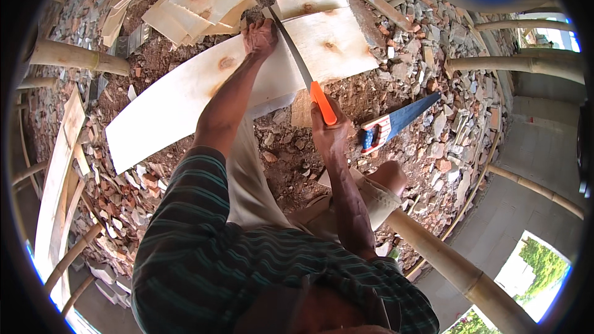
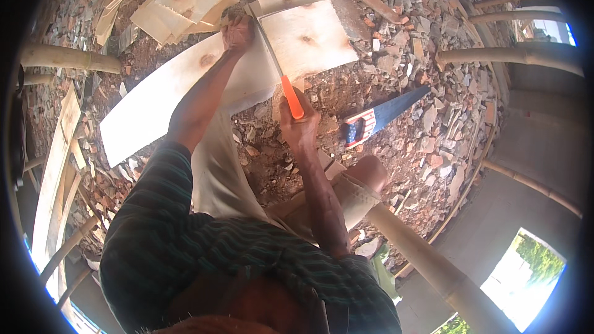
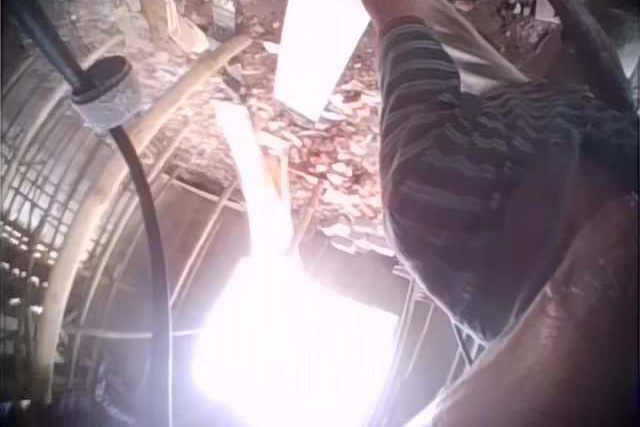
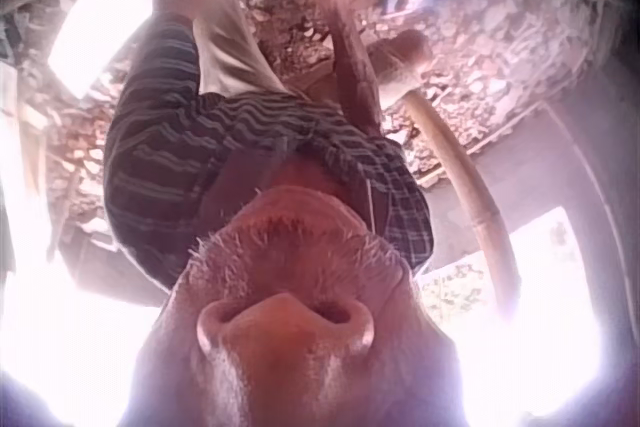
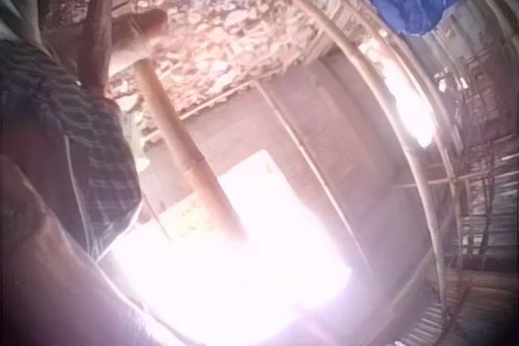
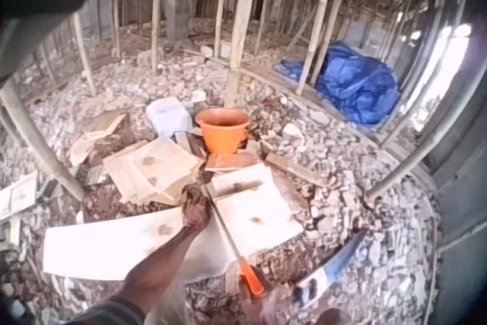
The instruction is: The person sits on the ground and uses a hand saw to cut a rectangular piece of light-colored wood. They hold the wood steady with one hand while sawing with the other, then separate the cut piece and set it aside.
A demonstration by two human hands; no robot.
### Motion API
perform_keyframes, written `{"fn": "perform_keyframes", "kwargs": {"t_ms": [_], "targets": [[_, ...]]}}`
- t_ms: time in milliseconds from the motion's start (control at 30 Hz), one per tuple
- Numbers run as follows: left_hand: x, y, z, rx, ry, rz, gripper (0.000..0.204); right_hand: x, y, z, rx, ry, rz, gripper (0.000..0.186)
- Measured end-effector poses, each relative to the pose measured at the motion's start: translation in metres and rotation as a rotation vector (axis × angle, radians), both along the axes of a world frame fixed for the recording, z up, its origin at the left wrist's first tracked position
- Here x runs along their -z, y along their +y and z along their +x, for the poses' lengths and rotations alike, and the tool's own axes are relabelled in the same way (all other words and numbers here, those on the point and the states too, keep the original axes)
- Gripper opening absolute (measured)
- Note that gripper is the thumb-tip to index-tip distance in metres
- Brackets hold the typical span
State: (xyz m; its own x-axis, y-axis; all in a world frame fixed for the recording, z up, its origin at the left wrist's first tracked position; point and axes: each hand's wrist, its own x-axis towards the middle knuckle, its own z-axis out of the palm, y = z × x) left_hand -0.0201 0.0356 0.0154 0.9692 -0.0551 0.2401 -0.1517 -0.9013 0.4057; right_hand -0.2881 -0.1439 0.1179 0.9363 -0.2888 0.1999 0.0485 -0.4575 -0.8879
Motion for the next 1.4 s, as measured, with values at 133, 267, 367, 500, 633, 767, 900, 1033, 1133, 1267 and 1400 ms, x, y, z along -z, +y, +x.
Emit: {"fn": "perform_keyframes", "kwargs": {"t_ms": [133,267,367,500,633,767,900,1033,1133,1267,1400], "targets": [[0.0,0.02,0.029,0.08,0.276,-0.078,0.027,-0.003,0.009,0.005,0.068,0.036,0.069,0.025],[0.008,0.029,0.031,0.205,0.255,-0.152,0.03,-0.002,0.022,0.012,0.044,-0.097,-0.009,0.026],[0.011,0.023,0.015,0.159,-0.01,-0.197,0.025,-0.005,0.026,0.005,0.029,-0.039,-0.097,0.029],[0.006,0.002,0.008,0.02,-0.08,-0.223,0.018,-0.009,0.021,-0.003,0.06,-0.062,-0.114,0.031],[0.002,-0.018,0.008,-0.01,-0.045,-0.149,0.016,-0.001,0.01,0.01,0.065,0.043,-0.095,0.029],[-0.004,-0.018,0.01,-0.025,-0.088,-0.026,0.019,-0.005,0.0,0.01,0.025,0.113,-0.018,0.03],[-0.004,-0.019,0.009,-0.015,0.066,0.01,0.023,-0.04,-0.003,-0.018,-0.011,0.125,-0.091,0.03],[0.002,-0.023,0.008,-0.073,-0.012,0.005,0.024,-0.072,-0.001,-0.019,-0.008,0.078,-0.042,0.03],[0.002,-0.02,0.011,-0.045,-0.051,-0.019,0.022,-0.061,0.001,0.028,-0.086,-0.093,-0.149,0.028],[-0.002,-0.017,0.012,-0.03,0.056,0.047,0.019,-0.058,0.012,0.093,-0.107,0.032,-0.078,0.017],[0.001,-0.021,0.012,-0.048,-0.013,0.028,0.017,-0.074,-0.004,0.014,-0.038,0.092,-0.072,0.026]]}}
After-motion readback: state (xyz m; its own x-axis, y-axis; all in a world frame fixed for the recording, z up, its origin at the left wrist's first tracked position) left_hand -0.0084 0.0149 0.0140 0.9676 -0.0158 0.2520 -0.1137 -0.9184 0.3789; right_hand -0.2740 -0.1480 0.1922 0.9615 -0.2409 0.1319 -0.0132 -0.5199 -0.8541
